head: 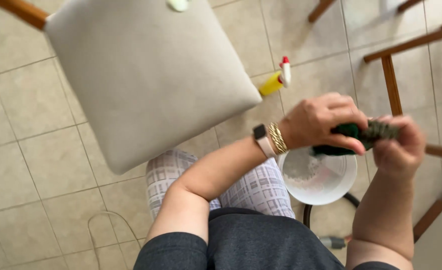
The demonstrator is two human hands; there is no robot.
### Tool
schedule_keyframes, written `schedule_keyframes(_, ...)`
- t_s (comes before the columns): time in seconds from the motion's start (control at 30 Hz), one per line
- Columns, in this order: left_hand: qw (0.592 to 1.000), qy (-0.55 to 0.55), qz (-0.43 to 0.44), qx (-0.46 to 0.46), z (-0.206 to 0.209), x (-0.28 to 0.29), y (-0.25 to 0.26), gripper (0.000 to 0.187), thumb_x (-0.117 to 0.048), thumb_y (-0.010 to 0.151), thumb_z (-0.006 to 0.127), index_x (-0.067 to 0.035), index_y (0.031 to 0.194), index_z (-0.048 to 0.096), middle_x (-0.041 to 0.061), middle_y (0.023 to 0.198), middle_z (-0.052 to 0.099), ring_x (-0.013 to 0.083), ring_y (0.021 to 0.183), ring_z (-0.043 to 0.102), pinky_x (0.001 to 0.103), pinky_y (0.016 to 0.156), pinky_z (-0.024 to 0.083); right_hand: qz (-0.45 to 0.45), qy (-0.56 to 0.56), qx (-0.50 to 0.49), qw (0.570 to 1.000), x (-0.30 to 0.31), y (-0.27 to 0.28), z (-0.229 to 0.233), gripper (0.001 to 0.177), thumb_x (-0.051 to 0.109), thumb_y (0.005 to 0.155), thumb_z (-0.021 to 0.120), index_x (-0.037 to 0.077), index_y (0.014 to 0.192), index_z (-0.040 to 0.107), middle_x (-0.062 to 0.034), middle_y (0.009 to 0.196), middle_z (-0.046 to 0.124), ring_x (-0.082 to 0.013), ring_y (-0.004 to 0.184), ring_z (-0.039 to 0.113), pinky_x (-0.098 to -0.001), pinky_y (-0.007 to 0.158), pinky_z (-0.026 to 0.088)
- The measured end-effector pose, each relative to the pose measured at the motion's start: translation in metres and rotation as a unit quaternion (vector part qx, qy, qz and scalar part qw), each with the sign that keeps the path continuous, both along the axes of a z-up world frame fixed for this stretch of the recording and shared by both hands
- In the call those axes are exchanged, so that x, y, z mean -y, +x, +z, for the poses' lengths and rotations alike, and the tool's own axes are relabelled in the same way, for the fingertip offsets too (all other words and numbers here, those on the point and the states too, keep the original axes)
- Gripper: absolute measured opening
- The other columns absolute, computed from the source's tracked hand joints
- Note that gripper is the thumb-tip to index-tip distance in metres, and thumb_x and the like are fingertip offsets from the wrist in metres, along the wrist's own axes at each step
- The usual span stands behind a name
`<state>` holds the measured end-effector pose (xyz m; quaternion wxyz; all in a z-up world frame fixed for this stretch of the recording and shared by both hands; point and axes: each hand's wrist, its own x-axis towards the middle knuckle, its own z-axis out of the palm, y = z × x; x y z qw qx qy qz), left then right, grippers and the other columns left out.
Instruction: Cleaning the seat and frame of wooden dining chairs using a cleaning spray and a cloth.
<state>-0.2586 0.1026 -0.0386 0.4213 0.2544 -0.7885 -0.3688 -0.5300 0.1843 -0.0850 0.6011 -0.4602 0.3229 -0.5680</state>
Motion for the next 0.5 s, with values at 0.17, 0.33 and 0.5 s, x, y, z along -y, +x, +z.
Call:
schedule_keyframes(0.17,0.994,-0.055,0.068,0.062,0.017,0.025,0.063,0.059,-0.065,0.079,0.073,-0.022,0.120,0.065,-0.001,0.112,0.072,0.0195,0.107,0.069,0.036,0.088,0.059,-0.035,-0.051,-0.162,0.985,0.056,0.056,0.060,0.021,0.009,0.103,0.077,-0.002,0.114,0.063,-0.0135,0.108,0.070,-0.0160,0.092,0.066,-0.0261,0.085,0.054)
schedule_keyframes(0.33,0.990,-0.041,0.126,0.053,0.014,0.033,0.095,0.075,-0.061,0.077,0.077,-0.020,0.136,0.054,0.004,0.125,0.068,0.0227,0.112,0.067,0.041,0.094,0.058,-0.021,-0.108,-0.471,0.875,0.095,0.135,0.102,0.025,0.013,0.097,0.085,-0.005,0.104,0.069,-0.0107,0.086,0.067,-0.0128,0.072,0.061,-0.0255,0.068,0.048)
schedule_keyframes(0.5,0.983,0.023,0.122,0.133,0.006,0.049,0.115,0.044,-0.047,0.092,0.076,-0.026,0.127,0.057,-0.002,0.113,0.072,0.0171,0.096,0.076,0.032,0.081,0.064,0.096,-0.056,-0.424,0.899,0.117,0.155,0.101,0.038,0.018,0.084,0.087,0.000,0.110,0.067,-0.0037,0.092,0.070,-0.0075,0.082,0.067,-0.0246,0.073,0.056)
